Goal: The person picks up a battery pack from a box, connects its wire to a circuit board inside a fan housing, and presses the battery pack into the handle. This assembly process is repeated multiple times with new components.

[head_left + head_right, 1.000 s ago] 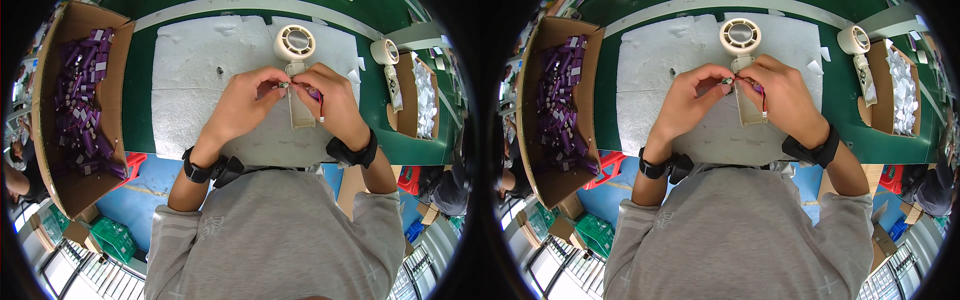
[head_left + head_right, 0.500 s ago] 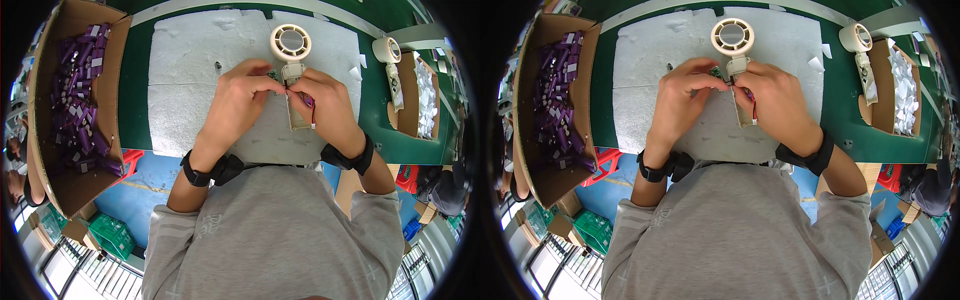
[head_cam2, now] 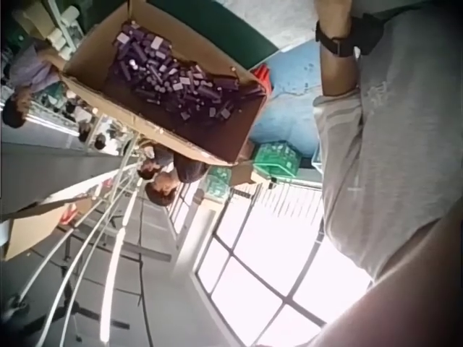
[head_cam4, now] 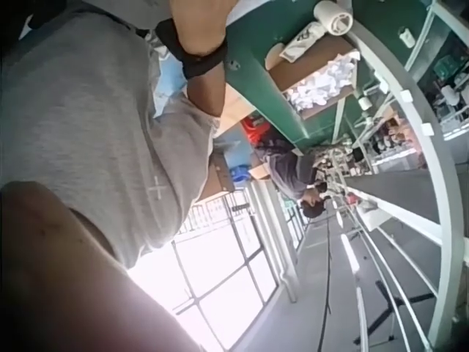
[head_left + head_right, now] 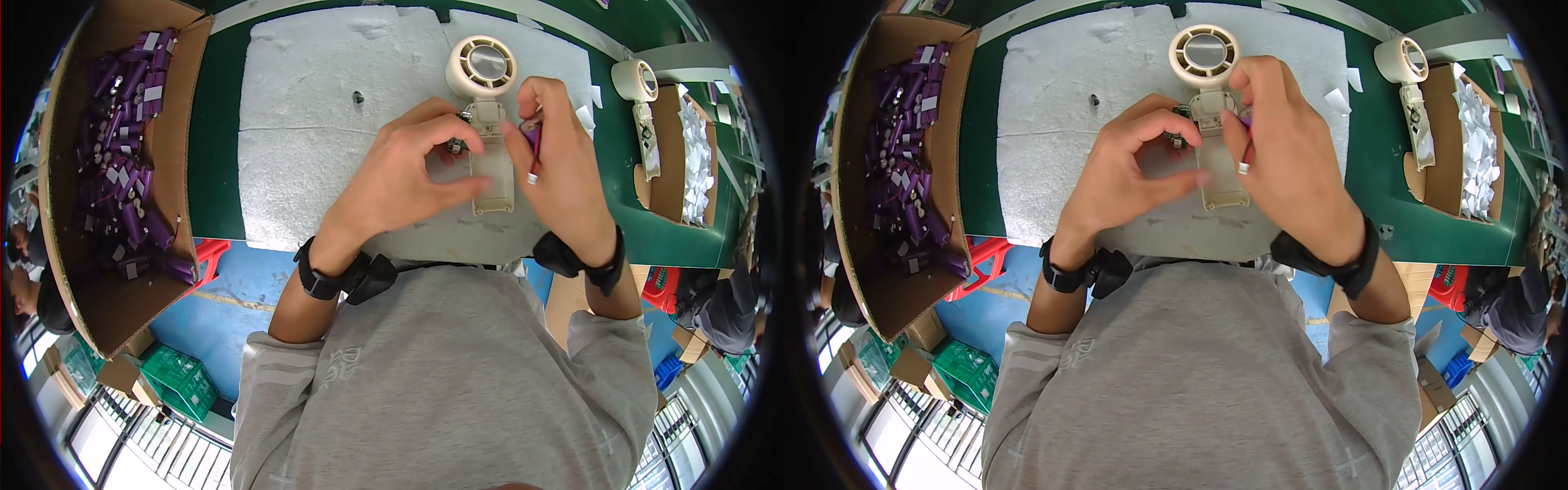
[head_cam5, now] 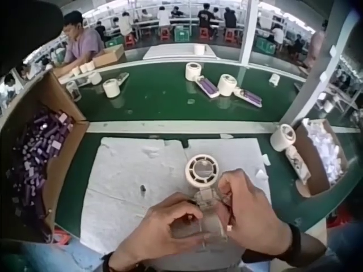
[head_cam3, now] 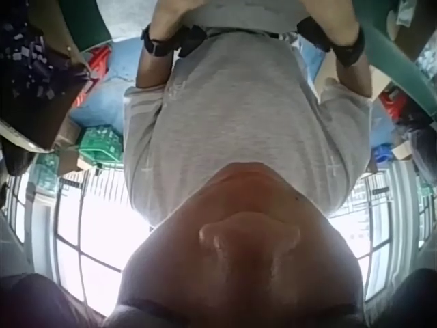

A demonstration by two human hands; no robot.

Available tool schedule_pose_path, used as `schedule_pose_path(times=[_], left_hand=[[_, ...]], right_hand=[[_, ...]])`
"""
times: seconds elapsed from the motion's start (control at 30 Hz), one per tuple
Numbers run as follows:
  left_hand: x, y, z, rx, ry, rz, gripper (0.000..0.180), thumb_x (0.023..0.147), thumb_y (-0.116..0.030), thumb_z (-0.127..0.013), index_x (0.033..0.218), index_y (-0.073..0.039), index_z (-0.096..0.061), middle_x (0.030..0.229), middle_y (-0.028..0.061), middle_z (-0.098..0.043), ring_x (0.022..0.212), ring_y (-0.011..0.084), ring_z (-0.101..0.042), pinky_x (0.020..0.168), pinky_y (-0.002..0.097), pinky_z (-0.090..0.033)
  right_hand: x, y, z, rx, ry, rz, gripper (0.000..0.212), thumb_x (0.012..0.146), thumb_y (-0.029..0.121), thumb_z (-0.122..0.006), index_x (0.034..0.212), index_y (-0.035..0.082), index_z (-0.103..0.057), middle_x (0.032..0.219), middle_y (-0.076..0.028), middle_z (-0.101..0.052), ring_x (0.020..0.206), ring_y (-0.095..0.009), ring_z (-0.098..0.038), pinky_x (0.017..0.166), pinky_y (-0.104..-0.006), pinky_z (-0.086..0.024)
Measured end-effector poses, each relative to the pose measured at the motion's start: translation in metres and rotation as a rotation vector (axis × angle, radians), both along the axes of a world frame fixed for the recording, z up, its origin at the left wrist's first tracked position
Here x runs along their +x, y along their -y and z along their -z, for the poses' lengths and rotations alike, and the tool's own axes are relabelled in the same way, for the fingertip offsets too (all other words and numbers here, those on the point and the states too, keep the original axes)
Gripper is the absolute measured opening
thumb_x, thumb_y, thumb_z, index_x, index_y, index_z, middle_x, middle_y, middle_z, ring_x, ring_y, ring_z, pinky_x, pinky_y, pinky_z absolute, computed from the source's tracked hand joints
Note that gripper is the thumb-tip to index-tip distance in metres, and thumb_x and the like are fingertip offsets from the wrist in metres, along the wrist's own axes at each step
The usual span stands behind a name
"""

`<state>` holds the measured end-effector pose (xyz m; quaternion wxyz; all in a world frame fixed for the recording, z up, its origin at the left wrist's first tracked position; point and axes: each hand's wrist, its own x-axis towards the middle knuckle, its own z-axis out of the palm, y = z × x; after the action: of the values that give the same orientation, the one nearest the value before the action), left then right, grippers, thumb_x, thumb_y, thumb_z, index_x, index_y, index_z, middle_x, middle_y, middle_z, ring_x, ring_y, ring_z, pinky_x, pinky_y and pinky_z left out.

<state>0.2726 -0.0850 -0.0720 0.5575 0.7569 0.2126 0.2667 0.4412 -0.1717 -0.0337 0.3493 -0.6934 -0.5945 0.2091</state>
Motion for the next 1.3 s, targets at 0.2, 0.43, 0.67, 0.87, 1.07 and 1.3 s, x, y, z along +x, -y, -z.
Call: schedule_pose_path(times=[0.2, 0.43, 0.67, 0.87, 1.07, 1.3], left_hand=[[0.002, 0.002, -0.002, 0.152, -0.019, 0.006, 0.012, 0.085, -0.011, -0.072, 0.090, -0.002, -0.066, 0.090, 0.0071, -0.059, 0.074, 0.0196, -0.058, 0.066, 0.0277, -0.048], [-0.002, -0.003, 0.012, 0.068, 0.020, -0.084, 0.020, 0.093, -0.017, -0.064, 0.085, 0.001, -0.064, 0.079, 0.0102, -0.057, 0.064, 0.0225, -0.054, 0.058, 0.0328, -0.043], [-0.002, -0.005, 0.018, -0.047, 0.053, -0.093, 0.024, 0.095, -0.019, -0.062, 0.081, 0.001, -0.063, 0.073, 0.0112, -0.056, 0.058, 0.0228, -0.051, 0.053, 0.0340, -0.040], [-0.002, -0.005, 0.015, -0.228, 0.031, -0.102, 0.028, 0.095, -0.020, -0.061, 0.079, 0.002, -0.063, 0.072, 0.0099, -0.058, 0.059, 0.0165, -0.053, 0.054, 0.0315, -0.040], [-0.010, -0.010, 0.012, -0.328, -0.012, -0.028, 0.010, 0.092, -0.010, -0.065, 0.092, 0.000, -0.064, 0.083, 0.0046, -0.062, 0.070, 0.0096, -0.055, 0.061, 0.0251, -0.044], [-0.017, -0.016, 0.011, -0.517, 0.041, 0.098, 0.031, 0.086, 0.006, -0.068, 0.115, -0.002, -0.061, 0.099, 0.0025, -0.065, 0.084, 0.0075, -0.059, 0.076, 0.0212, -0.049]], right_hand=[[-0.010, -0.005, 0.027, 0.104, 0.250, 0.026, 0.034, 0.083, -0.001, -0.066, 0.110, 0.005, -0.046, 0.095, -0.012, -0.056, 0.070, -0.027, -0.058, 0.058, -0.0379, -0.048], [0.006, 0.002, 0.023, 0.190, 0.118, -0.158, 0.028, 0.079, 0.004, -0.074, 0.104, 0.006, -0.061, 0.091, -0.009, -0.057, 0.065, -0.021, -0.058, 0.057, -0.0323, -0.047], [0.000, 0.002, 0.023, 0.221, 0.295, -0.156, 0.018, 0.076, 0.008, -0.079, 0.093, 0.007, -0.072, 0.086, -0.005, -0.057, 0.060, -0.013, -0.056, 0.053, -0.0261, -0.045], [-0.002, -0.001, 0.022, 0.298, 0.371, -0.157, 0.014, 0.079, 0.010, -0.077, 0.091, 0.005, -0.071, 0.085, -0.005, -0.055, 0.057, -0.013, -0.052, 0.049, -0.0264, -0.041], [-0.001, -0.003, 0.021, 0.134, 0.146, -0.137, 0.012, 0.083, 0.011, -0.074, 0.090, 0.003, -0.070, 0.084, -0.005, -0.052, 0.060, -0.012, -0.048, 0.051, -0.0256, -0.036], [0.003, -0.006, 0.014, -0.179, -0.149, -0.187, 0.012, 0.086, 0.011, -0.072, 0.091, 0.000, -0.070, 0.083, -0.004, -0.048, 0.069, -0.012, -0.046, 0.060, -0.0257, -0.035]])
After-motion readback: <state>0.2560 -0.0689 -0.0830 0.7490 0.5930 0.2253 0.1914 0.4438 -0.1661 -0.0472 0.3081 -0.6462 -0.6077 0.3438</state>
